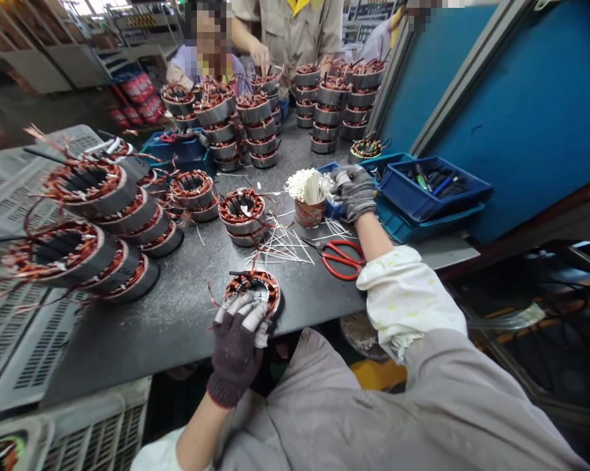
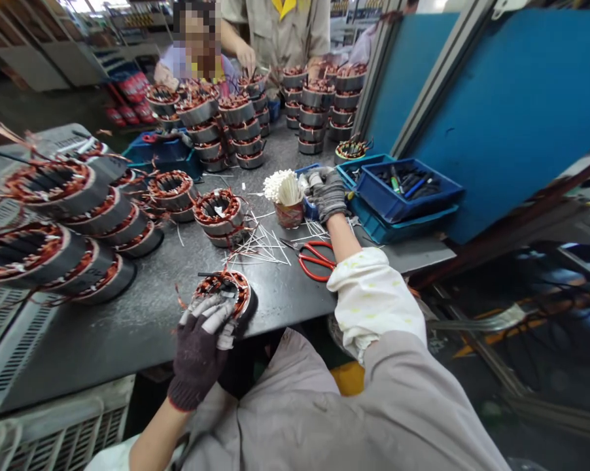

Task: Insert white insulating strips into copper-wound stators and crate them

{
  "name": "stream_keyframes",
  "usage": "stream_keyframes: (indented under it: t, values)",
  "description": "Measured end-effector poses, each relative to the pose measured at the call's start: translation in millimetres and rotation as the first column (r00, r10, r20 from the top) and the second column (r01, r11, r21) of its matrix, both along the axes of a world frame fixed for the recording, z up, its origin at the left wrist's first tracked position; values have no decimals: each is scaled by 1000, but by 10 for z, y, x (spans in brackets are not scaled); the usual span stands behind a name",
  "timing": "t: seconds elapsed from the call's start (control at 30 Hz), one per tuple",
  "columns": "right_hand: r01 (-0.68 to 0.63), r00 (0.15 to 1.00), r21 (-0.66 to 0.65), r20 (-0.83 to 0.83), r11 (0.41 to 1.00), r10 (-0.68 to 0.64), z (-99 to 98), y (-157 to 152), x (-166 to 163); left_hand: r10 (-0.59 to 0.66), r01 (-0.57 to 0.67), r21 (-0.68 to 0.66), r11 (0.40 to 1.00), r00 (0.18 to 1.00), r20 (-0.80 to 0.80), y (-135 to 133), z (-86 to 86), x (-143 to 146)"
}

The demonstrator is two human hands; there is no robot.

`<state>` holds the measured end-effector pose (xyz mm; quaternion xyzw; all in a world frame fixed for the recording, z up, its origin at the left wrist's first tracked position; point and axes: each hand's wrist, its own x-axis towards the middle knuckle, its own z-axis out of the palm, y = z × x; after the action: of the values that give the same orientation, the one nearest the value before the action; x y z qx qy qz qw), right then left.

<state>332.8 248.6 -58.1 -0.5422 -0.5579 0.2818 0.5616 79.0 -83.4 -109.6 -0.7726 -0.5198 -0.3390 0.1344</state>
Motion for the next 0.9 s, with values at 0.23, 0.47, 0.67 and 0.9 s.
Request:
stream_keyframes:
  t: [0.23, 0.47, 0.67, 0.9]
  values:
    - [-49, 996, 94, 83, 994, 42, -45, 11, -189, 59, -58, 44, 997, 998, -21, 51, 69, 46]
    - [-168, 983, 184, -43, 968, 178, 78, -671, -212, -64, 62, -36, 997, 995, -81, 80, 135, -35]
    - [-740, 665, 219, 97, 636, 741, -144, -2393, -45, 8, -11, -63, 998, 999, -52, 130, 71, 10]
    - [-812, 584, 92, 121, 577, 803, -460, -3089, 42, 10, -18, -118, 993, 998, -65, 136, 93, -3]
